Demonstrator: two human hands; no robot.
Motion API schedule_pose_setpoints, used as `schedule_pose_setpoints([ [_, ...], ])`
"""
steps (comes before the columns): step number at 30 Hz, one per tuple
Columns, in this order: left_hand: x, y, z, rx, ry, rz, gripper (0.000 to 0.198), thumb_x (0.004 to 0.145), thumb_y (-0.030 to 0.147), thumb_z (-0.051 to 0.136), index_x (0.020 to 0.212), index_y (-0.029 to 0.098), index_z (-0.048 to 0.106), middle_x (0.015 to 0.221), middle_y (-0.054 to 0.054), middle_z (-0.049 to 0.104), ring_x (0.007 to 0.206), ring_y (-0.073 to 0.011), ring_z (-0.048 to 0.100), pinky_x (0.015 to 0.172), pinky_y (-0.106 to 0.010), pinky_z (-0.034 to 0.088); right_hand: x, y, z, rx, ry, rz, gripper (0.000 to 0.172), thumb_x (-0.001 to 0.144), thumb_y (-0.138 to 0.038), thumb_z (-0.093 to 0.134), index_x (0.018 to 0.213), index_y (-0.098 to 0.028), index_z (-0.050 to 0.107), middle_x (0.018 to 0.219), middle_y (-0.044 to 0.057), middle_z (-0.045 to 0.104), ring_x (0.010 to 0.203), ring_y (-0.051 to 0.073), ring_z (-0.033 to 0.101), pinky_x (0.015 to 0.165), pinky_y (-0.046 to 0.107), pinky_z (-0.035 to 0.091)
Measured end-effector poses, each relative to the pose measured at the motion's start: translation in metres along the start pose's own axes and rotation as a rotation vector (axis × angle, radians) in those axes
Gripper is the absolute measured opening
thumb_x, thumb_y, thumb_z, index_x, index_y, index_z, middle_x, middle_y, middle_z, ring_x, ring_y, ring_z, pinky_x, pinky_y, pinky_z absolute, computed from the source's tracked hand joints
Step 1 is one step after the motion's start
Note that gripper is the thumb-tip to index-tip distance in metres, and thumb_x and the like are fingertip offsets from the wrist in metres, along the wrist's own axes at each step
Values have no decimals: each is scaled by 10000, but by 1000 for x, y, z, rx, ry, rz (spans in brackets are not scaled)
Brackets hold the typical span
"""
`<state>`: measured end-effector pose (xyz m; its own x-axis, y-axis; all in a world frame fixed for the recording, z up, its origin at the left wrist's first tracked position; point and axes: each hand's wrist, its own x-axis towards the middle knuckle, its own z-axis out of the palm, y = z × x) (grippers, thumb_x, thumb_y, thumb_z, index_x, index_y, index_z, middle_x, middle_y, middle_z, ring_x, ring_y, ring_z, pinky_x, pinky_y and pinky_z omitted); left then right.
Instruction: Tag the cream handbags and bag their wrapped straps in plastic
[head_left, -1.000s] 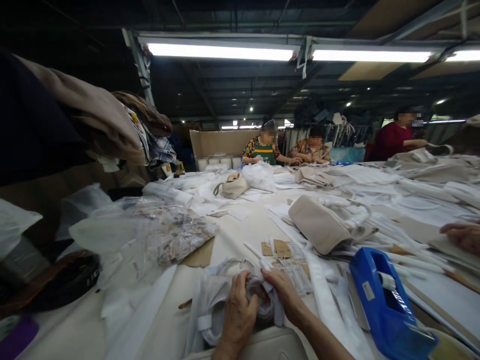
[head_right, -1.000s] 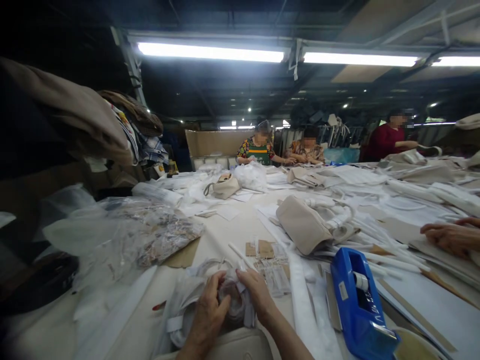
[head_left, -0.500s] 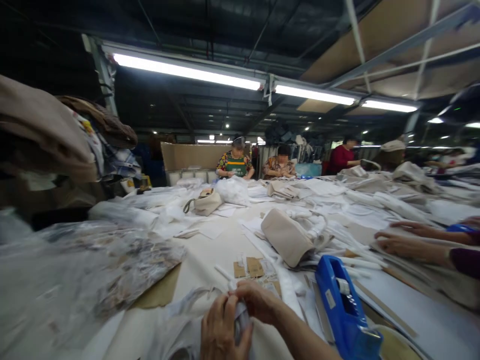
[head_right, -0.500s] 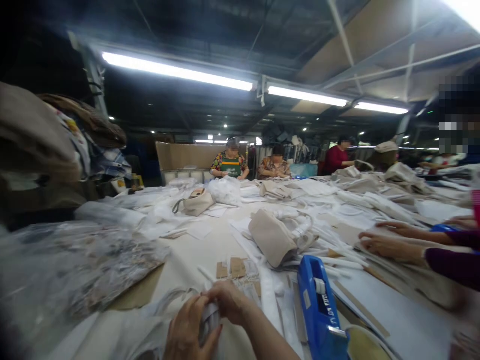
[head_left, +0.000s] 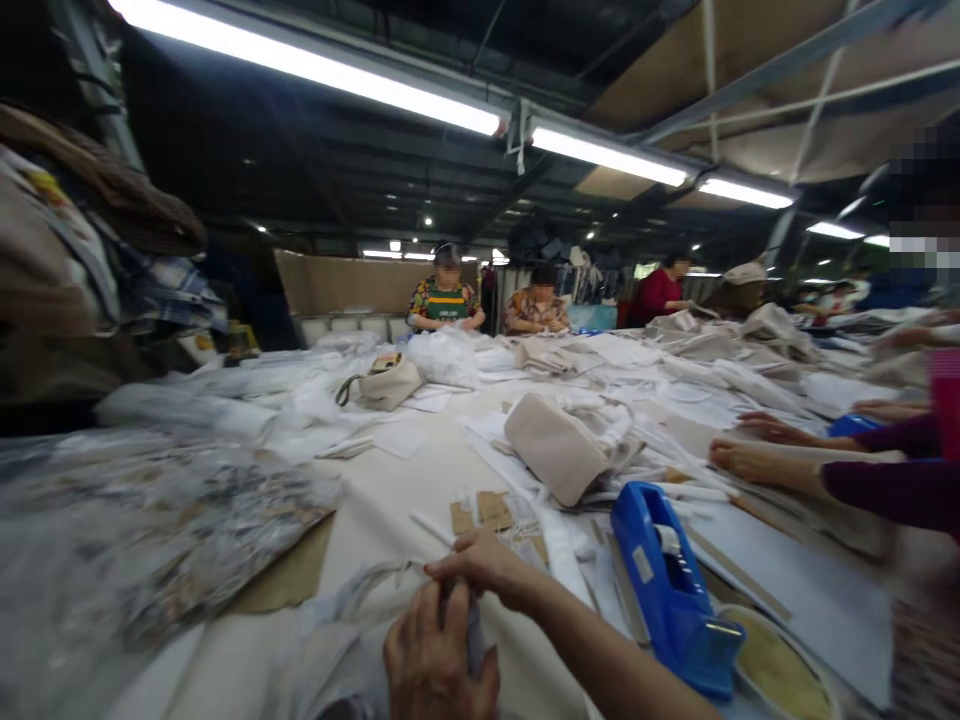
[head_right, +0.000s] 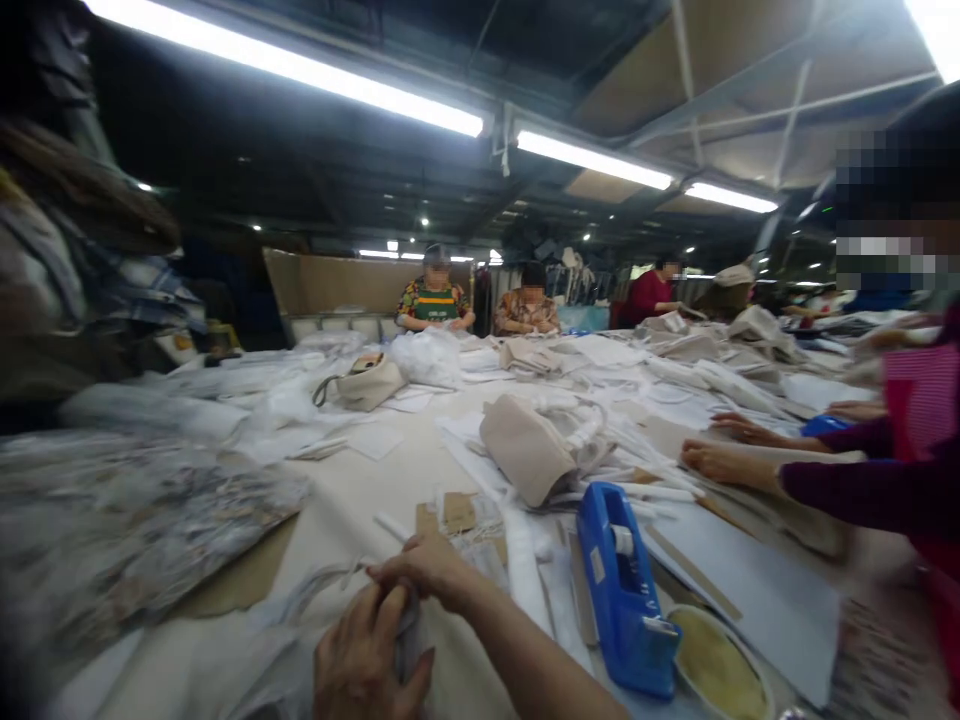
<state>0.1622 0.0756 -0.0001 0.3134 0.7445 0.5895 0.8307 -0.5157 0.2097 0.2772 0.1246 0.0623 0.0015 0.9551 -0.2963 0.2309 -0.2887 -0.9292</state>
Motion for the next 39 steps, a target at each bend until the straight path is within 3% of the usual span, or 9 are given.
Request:
schedule_pose_setpoints([
  [7, 3, 3, -6, -217, -55, -137, 495, 626, 90, 574, 1094, 249, 603, 1198, -102, 538, 1143, -290, 473, 942, -443, 330, 12, 5, 0, -222, 103, -164, 244, 647, -364, 690, 537, -180, 573, 558, -20, 498, 620, 136, 437, 552, 261, 263],
  [12, 4, 5, -10, -304, -84, -131, 558, 599, 64, 539, 1101, 298, 599, 1187, -64, 553, 1152, -274, 464, 937, -422, 313, 20, 14, 2, -262, 79, -244, 271, 673, -363, 628, 506, -194, 498, 491, -48, 443, 550, 115, 387, 538, 254, 266],
  [17, 5, 8, -14, -325, -141, -151, 435, 564, 68, 535, 939, 269, 626, 1054, -57, 593, 1061, -287, 474, 888, -435, 306, 31, 23, 4, -224, 64, -336, 364, 687, -436, 565, 462, -206, 395, 446, -62, 331, 506, 96, 309, 492, 243, 238],
  [21, -1, 9, -13, -344, -135, -129, 255, 615, 85, 544, 805, 245, 603, 971, -53, 593, 1006, -266, 484, 846, -423, 303, 38, 22, 4, -207, 111, -393, 396, 683, -467, 578, 463, -205, 380, 462, -64, 315, 504, 88, 284, 484, 241, 224],
  [27, -7, 11, -13, -299, -110, -138, 148, 673, 131, 601, 781, 232, 596, 942, -61, 595, 990, -270, 492, 815, -424, 299, 42, 24, 10, -190, 78, -409, 401, 723, -488, 546, 478, -211, 390, 466, -53, 370, 493, 97, 330, 492, 248, 266],
  [32, -9, 14, -10, -238, -127, -203, 73, 725, 232, 644, 796, 231, 628, 995, -86, 595, 1007, -302, 474, 837, -467, 300, 56, 33, 17, -226, 127, -411, 428, 721, -537, 512, 470, -231, 350, 465, -49, 339, 488, 113, 325, 505, 268, 283],
  [35, -11, 14, -8, -255, -110, -230, 42, 768, 227, 607, 797, 240, 634, 1026, -85, 597, 1019, -305, 473, 839, -475, 308, 42, 28, 17, -286, 234, -435, 396, 746, -531, 503, 506, -229, 415, 534, -18, 410, 567, 152, 392, 569, 294, 324],
  [39, -12, 6, -4, -403, 13, -315, 238, 848, 115, 403, 934, 209, 605, 966, -86, 625, 917, -247, 535, 813, -430, 359, -25, 38, 28, -302, 427, -546, 257, 877, -440, 440, 788, -233, 563, 761, 33, 560, 740, 198, 518, 674, 308, 409],
])
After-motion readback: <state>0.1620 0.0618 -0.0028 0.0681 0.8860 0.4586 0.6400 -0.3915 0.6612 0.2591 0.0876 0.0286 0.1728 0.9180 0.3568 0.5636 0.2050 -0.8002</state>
